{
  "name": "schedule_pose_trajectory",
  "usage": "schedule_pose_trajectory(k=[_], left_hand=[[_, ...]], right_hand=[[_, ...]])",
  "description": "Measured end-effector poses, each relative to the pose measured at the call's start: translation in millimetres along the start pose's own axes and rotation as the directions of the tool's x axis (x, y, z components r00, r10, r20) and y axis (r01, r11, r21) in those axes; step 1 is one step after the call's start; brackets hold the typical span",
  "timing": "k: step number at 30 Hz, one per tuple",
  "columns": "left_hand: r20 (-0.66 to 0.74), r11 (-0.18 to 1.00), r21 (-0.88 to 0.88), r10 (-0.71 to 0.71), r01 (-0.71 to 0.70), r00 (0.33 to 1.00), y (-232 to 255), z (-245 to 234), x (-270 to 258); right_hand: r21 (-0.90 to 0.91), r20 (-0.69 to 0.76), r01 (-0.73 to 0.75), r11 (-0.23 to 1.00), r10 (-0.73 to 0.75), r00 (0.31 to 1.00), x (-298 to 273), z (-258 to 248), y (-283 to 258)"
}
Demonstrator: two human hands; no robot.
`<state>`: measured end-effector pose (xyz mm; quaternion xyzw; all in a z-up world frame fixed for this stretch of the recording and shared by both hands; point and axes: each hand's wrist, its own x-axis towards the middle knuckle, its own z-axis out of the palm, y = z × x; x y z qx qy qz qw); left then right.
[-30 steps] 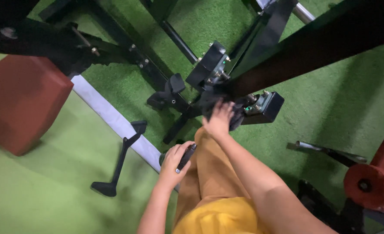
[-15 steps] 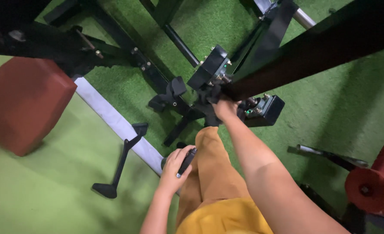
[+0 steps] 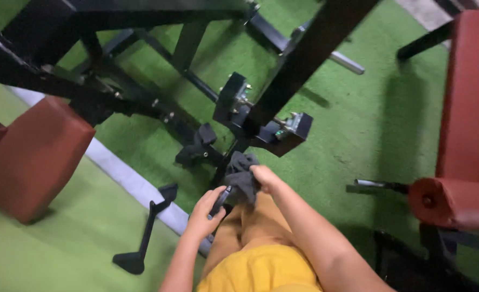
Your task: Cleaning various gym machines and benches with a spray bottle and cloth.
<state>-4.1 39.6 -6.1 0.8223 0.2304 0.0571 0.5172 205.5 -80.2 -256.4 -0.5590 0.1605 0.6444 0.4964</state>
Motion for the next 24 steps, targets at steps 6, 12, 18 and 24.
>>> schedule_pose_trajectory(k=[6,12,18,24], left_hand=[[0.168,0.987,0.158,-0.046,0.019,0.985,-17,20,-8],[0.282,0.934,0.296,0.115,-0.200,0.953,0,49,11],[0.418,0.922,0.343,0.022,-0.180,0.908,29,59,19],[0.118,0.952,-0.062,0.305,-0.300,0.945,38,56,22]], right_hand=[[0.322,0.279,-0.115,0.940,0.021,0.960,-111,7,24],[0.457,0.063,0.071,0.887,-0.112,0.992,-195,12,29],[0.411,0.157,-0.042,0.910,-0.026,0.987,-185,-40,25],[0.333,0.195,0.087,0.939,-0.159,0.968,-184,-79,-53]])
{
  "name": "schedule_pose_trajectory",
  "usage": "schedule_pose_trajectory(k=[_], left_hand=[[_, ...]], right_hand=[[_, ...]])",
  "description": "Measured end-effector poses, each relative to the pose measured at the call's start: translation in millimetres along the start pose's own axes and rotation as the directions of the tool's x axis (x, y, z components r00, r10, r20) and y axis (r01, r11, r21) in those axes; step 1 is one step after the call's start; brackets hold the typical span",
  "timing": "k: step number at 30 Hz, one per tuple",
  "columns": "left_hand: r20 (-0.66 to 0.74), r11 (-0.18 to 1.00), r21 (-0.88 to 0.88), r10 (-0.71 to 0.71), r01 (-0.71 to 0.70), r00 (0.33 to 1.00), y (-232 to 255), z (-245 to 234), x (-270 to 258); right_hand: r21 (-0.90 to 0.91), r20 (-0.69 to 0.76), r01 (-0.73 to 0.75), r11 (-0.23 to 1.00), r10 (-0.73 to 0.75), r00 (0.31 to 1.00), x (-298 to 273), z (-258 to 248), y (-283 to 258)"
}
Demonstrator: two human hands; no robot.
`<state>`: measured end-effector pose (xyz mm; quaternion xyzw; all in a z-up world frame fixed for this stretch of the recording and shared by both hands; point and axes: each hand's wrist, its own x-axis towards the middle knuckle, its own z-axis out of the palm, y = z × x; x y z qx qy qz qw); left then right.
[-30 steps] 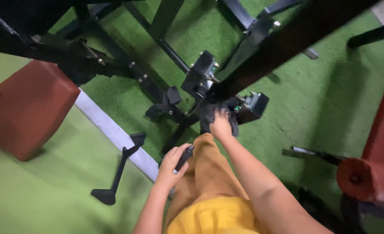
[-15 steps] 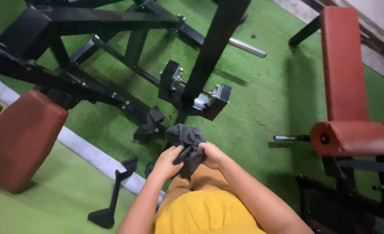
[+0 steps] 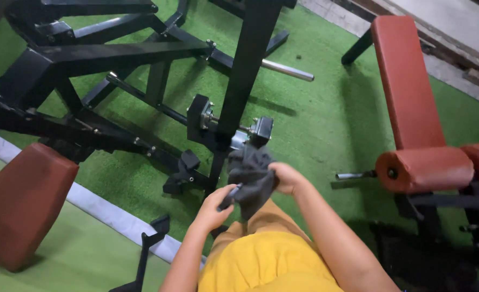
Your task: Cleaning various gym machines and benches with a spray bottle and cloth.
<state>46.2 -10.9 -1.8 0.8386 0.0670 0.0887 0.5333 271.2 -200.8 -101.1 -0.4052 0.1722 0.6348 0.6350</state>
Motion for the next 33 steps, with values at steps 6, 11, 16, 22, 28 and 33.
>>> schedule_pose_trajectory(k=[6,11,16,22,28,33], left_hand=[[-0.068,0.965,-0.117,-0.242,0.233,0.968,7,16,40],[-0.111,0.977,0.011,-0.209,0.211,0.972,23,23,84],[-0.174,0.952,0.091,-0.275,0.294,0.946,26,30,109],[-0.282,0.956,0.155,-0.198,0.248,0.939,18,47,122],[-0.191,0.906,0.067,-0.399,0.417,0.897,29,52,141],[-0.183,0.909,0.046,-0.400,0.414,0.898,24,57,136]], right_hand=[[-0.755,-0.091,0.510,0.413,-0.835,0.543,18,-18,-116],[-0.991,0.129,0.060,-0.117,-0.768,0.628,52,-2,-122],[-0.969,0.064,-0.091,-0.230,-0.587,0.807,96,-8,-105],[-0.978,0.011,-0.120,-0.172,-0.614,0.790,131,-8,-154],[-0.975,-0.038,-0.179,-0.132,-0.693,0.720,179,-34,-169],[-0.962,-0.178,0.003,0.272,-0.637,0.750,198,-66,-177]])
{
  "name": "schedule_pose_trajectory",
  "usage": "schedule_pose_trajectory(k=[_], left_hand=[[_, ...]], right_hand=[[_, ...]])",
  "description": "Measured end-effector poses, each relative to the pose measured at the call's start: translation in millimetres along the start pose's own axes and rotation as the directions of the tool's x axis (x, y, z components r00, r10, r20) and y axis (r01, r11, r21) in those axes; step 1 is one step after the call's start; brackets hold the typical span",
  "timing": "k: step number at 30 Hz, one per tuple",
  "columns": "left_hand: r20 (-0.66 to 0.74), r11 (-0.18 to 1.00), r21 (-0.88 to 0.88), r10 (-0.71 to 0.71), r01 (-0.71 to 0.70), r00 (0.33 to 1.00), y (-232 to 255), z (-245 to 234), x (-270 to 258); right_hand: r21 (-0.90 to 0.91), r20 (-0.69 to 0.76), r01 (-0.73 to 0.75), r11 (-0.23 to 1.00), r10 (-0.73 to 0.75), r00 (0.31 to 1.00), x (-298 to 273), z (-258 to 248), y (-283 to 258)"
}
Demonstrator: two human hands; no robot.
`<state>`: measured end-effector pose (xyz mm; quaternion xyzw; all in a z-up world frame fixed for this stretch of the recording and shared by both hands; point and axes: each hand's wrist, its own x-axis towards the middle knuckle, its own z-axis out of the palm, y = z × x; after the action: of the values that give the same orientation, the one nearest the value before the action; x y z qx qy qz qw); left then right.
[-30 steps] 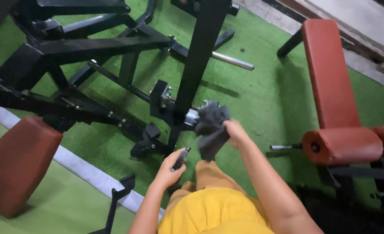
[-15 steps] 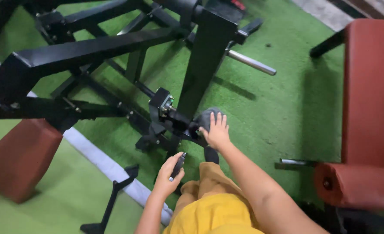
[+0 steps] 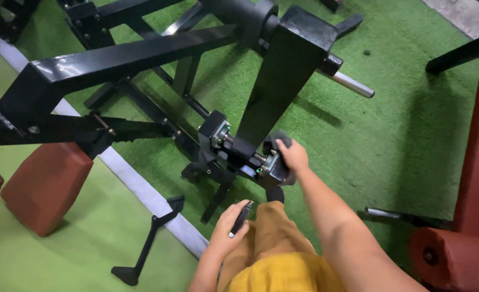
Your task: Cleaning various gym machines and benches with a spray bottle and cloth.
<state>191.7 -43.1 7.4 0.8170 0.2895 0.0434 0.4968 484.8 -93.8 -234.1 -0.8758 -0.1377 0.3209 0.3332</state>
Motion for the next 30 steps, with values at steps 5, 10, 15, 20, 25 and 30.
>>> schedule_pose_trajectory(k=[5,10,15,20,25,30], left_hand=[[0.024,0.997,0.015,0.072,-0.072,0.997,4,-12,-9],[0.139,0.988,0.065,0.131,-0.141,0.982,-10,-24,-23],[0.127,0.921,-0.011,0.388,-0.389,0.913,-49,-36,-45],[0.182,0.959,-0.054,0.285,-0.279,0.941,-74,-53,-64],[0.196,0.960,-0.131,0.268,-0.246,0.943,-82,-73,-73],[0.197,0.948,-0.012,0.315,-0.319,0.928,-75,-82,-66]], right_hand=[[0.700,-0.045,-0.171,0.694,0.281,0.959,-24,37,61],[0.910,-0.218,0.053,0.412,0.365,0.905,-80,80,75],[0.852,-0.302,0.125,0.508,0.282,0.911,-124,65,57],[0.950,0.072,-0.210,0.231,0.492,0.868,-181,47,76],[0.968,0.228,-0.160,-0.193,0.411,0.883,-258,61,61],[0.759,0.346,-0.365,-0.539,-0.142,0.928,-213,123,139]])
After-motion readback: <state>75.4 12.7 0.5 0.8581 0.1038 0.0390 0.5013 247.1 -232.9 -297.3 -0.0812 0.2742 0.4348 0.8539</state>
